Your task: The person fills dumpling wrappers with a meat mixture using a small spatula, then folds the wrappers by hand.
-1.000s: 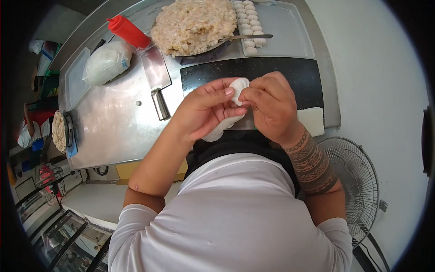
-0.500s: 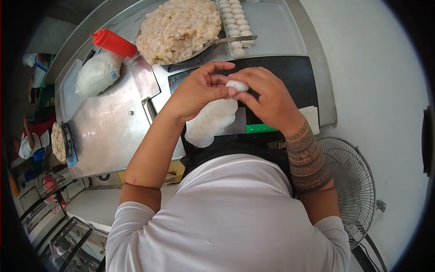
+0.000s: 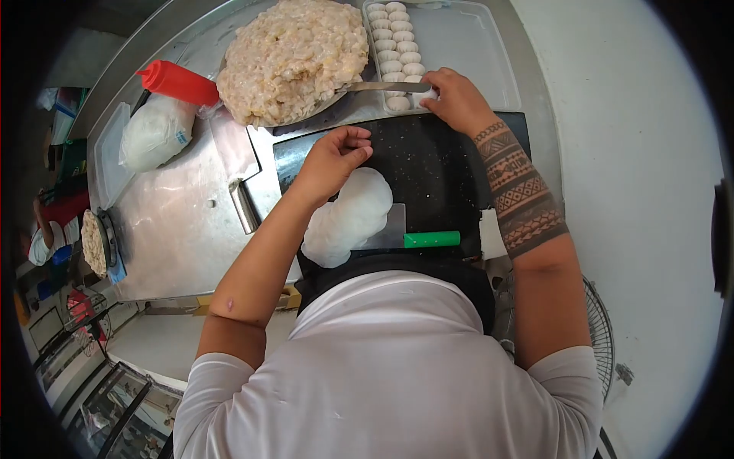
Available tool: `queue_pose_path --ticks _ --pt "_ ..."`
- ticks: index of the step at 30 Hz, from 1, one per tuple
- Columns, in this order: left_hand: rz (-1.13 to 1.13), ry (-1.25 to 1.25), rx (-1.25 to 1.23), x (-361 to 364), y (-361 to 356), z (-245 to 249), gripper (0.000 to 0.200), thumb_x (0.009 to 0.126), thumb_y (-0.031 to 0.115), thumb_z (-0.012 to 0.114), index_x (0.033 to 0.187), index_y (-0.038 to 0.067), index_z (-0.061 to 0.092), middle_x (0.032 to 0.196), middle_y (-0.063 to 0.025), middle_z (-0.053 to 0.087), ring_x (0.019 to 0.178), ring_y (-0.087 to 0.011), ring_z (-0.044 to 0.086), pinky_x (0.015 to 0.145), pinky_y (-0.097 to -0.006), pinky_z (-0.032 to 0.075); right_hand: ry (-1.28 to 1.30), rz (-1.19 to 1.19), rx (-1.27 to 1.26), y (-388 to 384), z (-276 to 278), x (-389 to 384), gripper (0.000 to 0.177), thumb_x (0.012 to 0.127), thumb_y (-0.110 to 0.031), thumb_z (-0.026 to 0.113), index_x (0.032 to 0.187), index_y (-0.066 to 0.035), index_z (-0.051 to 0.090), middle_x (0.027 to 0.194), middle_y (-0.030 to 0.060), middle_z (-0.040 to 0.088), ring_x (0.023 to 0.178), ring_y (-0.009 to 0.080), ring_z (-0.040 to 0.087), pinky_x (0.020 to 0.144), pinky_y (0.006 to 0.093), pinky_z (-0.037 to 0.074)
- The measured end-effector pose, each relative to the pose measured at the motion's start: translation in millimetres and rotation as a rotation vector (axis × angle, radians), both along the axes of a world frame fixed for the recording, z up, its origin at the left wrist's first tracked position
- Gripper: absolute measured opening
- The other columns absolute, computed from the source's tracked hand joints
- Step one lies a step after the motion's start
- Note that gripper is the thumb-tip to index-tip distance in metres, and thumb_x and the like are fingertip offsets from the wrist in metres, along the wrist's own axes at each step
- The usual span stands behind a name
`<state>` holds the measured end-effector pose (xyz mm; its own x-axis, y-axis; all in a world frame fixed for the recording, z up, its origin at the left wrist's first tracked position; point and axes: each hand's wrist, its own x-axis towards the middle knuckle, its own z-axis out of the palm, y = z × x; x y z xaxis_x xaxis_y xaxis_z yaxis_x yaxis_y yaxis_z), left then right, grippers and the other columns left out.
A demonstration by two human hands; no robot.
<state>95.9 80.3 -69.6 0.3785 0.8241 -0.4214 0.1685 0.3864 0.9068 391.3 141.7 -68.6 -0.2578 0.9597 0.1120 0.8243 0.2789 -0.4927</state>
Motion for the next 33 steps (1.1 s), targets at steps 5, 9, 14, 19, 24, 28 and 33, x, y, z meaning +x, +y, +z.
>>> queue_pose_path --ticks 5,9,14,19,24,28,33 --pt "-0.008 -0.009 -0.010 2 3 -7 0.030 0.096 0.008 0.072 0.125 0.002 0.067 0.110 -0.0058 0.070 0.099 -0.0126 0.065 0.091 -0.0278 0.052 -0.068 0.078 -0.116 19 -4 -5 0.029 0.084 -0.015 0.081 0.109 -0.006 0.069 0.103 0.0141 0.066 0.094 0.0330 0.066 0.086 0.0417 0.053" --pt "0.004 -0.020 -0.031 -9 -4 -20 0.031 0.096 0.008 0.072 0.126 0.002 0.067 0.110 -0.0055 0.070 0.099 -0.0127 0.065 0.091 -0.0280 0.052 -0.129 0.041 -0.114 23 -4 -6 0.025 0.086 -0.015 0.078 0.108 -0.007 0.068 0.107 0.0136 0.066 0.104 0.0354 0.067 0.091 0.0448 0.054" --pt "-0.001 0.074 -0.078 -24 -20 -18 0.029 0.098 0.005 0.069 0.126 0.001 0.066 0.114 -0.0058 0.068 0.103 -0.0121 0.063 0.093 -0.0271 0.052 -0.106 0.030 -0.079 18 -5 -10 0.025 0.086 -0.015 0.078 0.107 -0.007 0.068 0.107 0.0142 0.065 0.101 0.0364 0.067 0.089 0.0456 0.055" --pt "0.009 0.093 -0.030 -31 -33 -27 0.030 0.096 0.006 0.071 0.125 0.001 0.067 0.111 -0.0057 0.069 0.099 -0.0129 0.064 0.091 -0.0280 0.053 -0.095 -0.028 -0.038 15 -9 -15 0.028 0.083 -0.014 0.081 0.104 -0.008 0.065 0.105 0.0116 0.064 0.101 0.0334 0.065 0.088 0.0420 0.053" --pt "0.009 0.136 0.055 -39 -40 -27 0.032 0.094 0.009 0.074 0.123 -0.001 0.067 0.108 -0.0074 0.071 0.095 -0.0152 0.067 0.087 -0.0304 0.055 0.047 -0.004 -0.083 10 -7 -4 0.031 0.084 -0.013 0.081 0.111 -0.005 0.069 0.108 0.0130 0.067 0.100 0.0306 0.067 0.089 0.0394 0.055" --pt "0.019 0.492 0.293 -50 -48 -7 0.028 0.092 0.008 0.075 0.118 0.000 0.068 0.102 -0.0105 0.072 0.090 -0.0184 0.070 0.082 -0.0318 0.057 0.332 -0.228 -0.010 -13 -7 18 0.030 0.088 -0.010 0.077 0.116 -0.001 0.071 0.107 0.0126 0.072 0.093 0.0224 0.070 0.084 0.0337 0.057" --pt "-0.156 0.778 0.294 -65 -71 0 0.039 0.083 0.025 0.084 0.111 0.001 0.070 0.088 -0.0124 0.073 0.081 -0.0252 0.071 0.076 -0.0361 0.056 0.445 -0.491 -0.021 -70 5 14 0.022 0.094 -0.012 0.074 0.113 -0.001 0.071 0.095 0.0085 0.073 0.084 0.0152 0.069 0.078 0.0299 0.056"
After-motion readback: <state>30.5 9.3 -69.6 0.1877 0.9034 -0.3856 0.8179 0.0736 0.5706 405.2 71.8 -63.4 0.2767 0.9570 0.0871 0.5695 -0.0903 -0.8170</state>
